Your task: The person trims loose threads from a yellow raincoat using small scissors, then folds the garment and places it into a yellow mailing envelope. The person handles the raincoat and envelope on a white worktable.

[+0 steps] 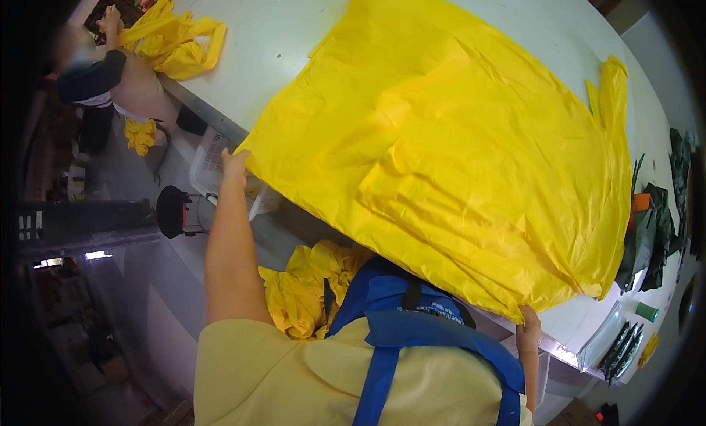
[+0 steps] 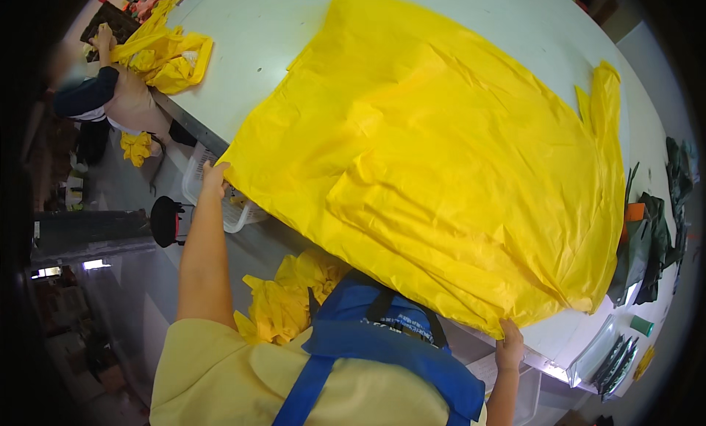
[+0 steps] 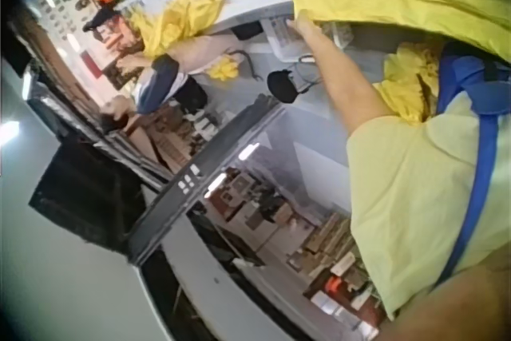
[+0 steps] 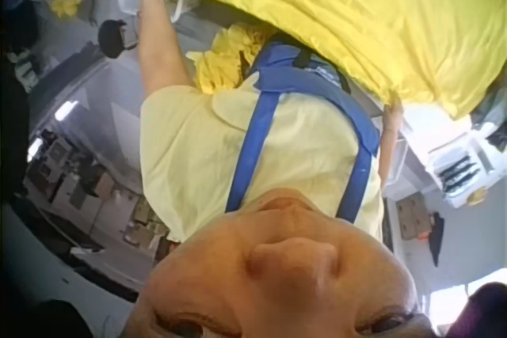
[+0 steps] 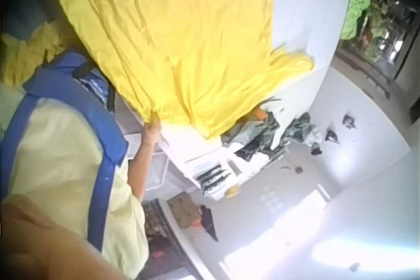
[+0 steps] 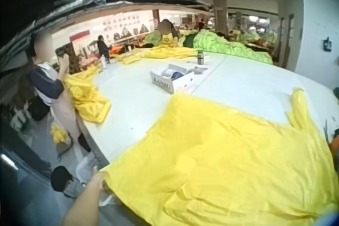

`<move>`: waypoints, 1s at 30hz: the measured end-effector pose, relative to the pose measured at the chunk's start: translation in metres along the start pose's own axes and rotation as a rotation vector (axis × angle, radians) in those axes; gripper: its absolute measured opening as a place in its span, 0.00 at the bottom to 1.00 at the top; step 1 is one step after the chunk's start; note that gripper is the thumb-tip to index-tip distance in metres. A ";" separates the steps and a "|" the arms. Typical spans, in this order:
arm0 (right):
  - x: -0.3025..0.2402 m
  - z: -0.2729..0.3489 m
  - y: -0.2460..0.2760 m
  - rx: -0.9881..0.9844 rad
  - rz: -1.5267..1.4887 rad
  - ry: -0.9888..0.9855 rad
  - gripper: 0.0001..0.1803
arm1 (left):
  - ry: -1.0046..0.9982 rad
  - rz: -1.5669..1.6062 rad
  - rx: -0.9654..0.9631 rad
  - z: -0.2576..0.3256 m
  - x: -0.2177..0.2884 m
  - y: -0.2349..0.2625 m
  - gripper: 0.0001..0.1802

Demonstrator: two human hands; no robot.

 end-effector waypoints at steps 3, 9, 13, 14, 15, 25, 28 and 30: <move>0.000 -0.006 -0.002 -0.048 0.000 -0.022 0.20 | -0.353 -0.602 0.030 -0.022 0.024 -0.014 0.34; -0.002 -0.013 -0.003 -0.055 0.018 -0.057 0.17 | -0.493 -0.990 -0.160 -0.015 0.074 -0.086 0.30; -0.005 -0.016 -0.006 -0.053 0.032 -0.072 0.16 | -0.775 -0.887 -0.545 0.012 0.111 -0.107 0.25; -0.006 -0.014 -0.009 -0.052 0.038 -0.093 0.16 | -0.504 -0.655 -0.867 0.024 0.112 -0.111 0.24; -0.006 -0.012 -0.012 -0.048 0.053 -0.111 0.16 | -0.213 -0.404 -1.156 0.044 0.112 -0.109 0.22; 0.004 -0.019 -0.020 -0.014 0.142 -0.135 0.16 | 0.205 -0.561 -1.242 0.057 0.031 -0.166 0.25; -0.003 -0.026 -0.019 -0.017 0.145 -0.158 0.16 | 0.187 -0.551 -1.259 0.070 0.038 -0.185 0.25; -0.004 -0.027 -0.019 -0.021 0.148 -0.173 0.15 | 0.201 -0.567 -1.277 0.068 0.038 -0.175 0.25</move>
Point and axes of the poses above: each hand's wrist, its own z-axis away from the middle knuckle, its own y-axis out of the back of the hand, x = y × z, the point moved 4 cm from there along -z, towards the middle knuckle
